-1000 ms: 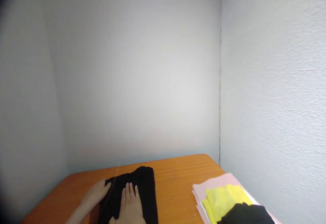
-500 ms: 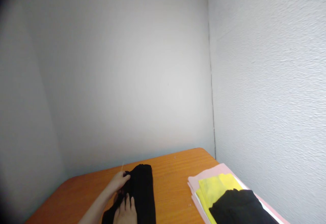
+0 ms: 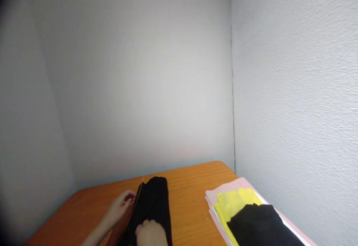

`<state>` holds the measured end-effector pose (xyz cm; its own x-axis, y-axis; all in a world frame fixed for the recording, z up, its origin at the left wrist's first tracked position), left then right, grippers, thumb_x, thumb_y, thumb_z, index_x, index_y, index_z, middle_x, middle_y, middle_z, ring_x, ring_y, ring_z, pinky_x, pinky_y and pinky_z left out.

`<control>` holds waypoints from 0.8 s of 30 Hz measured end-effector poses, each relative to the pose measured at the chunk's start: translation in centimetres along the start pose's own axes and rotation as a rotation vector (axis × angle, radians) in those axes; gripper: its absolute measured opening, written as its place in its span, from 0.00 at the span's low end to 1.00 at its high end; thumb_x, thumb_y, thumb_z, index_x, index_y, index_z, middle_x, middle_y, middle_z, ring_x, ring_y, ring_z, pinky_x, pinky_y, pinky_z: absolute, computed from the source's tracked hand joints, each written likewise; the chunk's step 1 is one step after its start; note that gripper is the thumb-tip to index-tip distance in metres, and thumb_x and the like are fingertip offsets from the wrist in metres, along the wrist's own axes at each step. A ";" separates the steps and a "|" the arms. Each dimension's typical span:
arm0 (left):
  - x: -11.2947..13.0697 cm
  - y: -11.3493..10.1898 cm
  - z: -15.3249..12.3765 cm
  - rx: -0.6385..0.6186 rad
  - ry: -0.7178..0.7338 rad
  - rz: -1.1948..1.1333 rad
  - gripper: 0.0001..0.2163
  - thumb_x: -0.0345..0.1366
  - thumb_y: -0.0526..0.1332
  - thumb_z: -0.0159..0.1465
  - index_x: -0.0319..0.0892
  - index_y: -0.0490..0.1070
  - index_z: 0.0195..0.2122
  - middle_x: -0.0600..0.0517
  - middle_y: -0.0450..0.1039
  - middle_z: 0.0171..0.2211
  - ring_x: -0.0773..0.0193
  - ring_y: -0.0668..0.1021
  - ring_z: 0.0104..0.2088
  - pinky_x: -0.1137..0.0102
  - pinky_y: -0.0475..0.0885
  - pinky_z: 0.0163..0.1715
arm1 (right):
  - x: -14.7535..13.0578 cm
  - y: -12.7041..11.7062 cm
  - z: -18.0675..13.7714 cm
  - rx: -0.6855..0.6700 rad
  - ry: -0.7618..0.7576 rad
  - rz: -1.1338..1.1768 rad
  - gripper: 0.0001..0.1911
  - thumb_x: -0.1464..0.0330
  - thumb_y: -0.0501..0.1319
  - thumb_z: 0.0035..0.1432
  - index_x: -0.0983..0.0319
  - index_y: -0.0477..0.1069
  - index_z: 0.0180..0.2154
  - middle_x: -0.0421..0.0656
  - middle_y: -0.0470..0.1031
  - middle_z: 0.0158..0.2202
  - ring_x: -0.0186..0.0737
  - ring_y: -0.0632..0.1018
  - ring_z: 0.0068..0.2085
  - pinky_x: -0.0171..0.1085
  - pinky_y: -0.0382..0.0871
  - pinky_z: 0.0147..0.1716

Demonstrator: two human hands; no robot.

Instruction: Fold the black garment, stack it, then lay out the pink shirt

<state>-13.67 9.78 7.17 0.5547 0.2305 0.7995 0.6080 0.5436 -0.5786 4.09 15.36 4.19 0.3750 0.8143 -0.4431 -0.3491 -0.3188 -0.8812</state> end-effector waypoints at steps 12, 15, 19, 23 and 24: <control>0.6 2.6 -8.8 -0.021 0.032 0.621 0.24 0.25 0.50 0.57 0.44 0.64 0.55 0.45 0.64 0.58 0.59 0.69 0.57 0.68 0.64 0.55 | 3.0 -1.8 10.2 0.225 0.081 -0.087 0.12 0.64 0.57 0.61 0.63 0.74 0.42 0.51 0.76 0.43 0.52 0.73 0.49 0.44 0.64 0.49; 0.4 2.8 -8.4 -0.056 0.026 0.717 0.25 0.21 0.46 0.55 0.43 0.67 0.52 0.45 0.67 0.55 0.59 0.71 0.54 0.68 0.65 0.53 | 2.2 -0.4 10.7 0.237 0.119 -0.135 0.11 0.67 0.57 0.59 0.63 0.75 0.40 0.52 0.76 0.43 0.56 0.71 0.51 0.48 0.61 0.51; -0.4 3.2 -8.0 -0.119 0.022 0.764 0.23 0.22 0.43 0.59 0.40 0.70 0.51 0.43 0.67 0.57 0.56 0.70 0.55 0.64 0.65 0.55 | 1.4 0.2 11.6 0.271 0.175 -0.188 0.13 0.74 0.57 0.53 0.66 0.74 0.41 0.54 0.75 0.44 0.58 0.69 0.52 0.50 0.58 0.51; -1.4 3.9 -7.5 -0.151 -0.033 0.754 0.26 0.20 0.43 0.58 0.40 0.68 0.55 0.43 0.61 0.63 0.53 0.65 0.61 0.59 0.63 0.58 | 0.8 0.5 13.5 0.279 0.216 -0.194 0.16 0.69 0.58 0.56 0.69 0.72 0.46 0.58 0.73 0.48 0.59 0.69 0.53 0.51 0.60 0.50; -1.7 4.1 -7.4 -0.153 -0.038 0.747 0.27 0.19 0.44 0.58 0.40 0.67 0.55 0.43 0.60 0.64 0.53 0.64 0.62 0.58 0.63 0.59 | 0.7 0.5 14.1 0.267 0.219 -0.190 0.17 0.65 0.57 0.58 0.69 0.72 0.46 0.59 0.73 0.48 0.60 0.69 0.53 0.52 0.61 0.50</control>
<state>-7.93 5.63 2.28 0.8313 0.5222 0.1905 0.1523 0.1156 -0.9815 -7.94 22.58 5.72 0.6187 0.7145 -0.3267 -0.4565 -0.0115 -0.8897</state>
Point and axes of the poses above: each hand's wrist, its own z-axis towards the middle knuckle, its own y-axis out of the palm, x = y × z, the point moved 1 cm from there along z, towards the middle knuckle
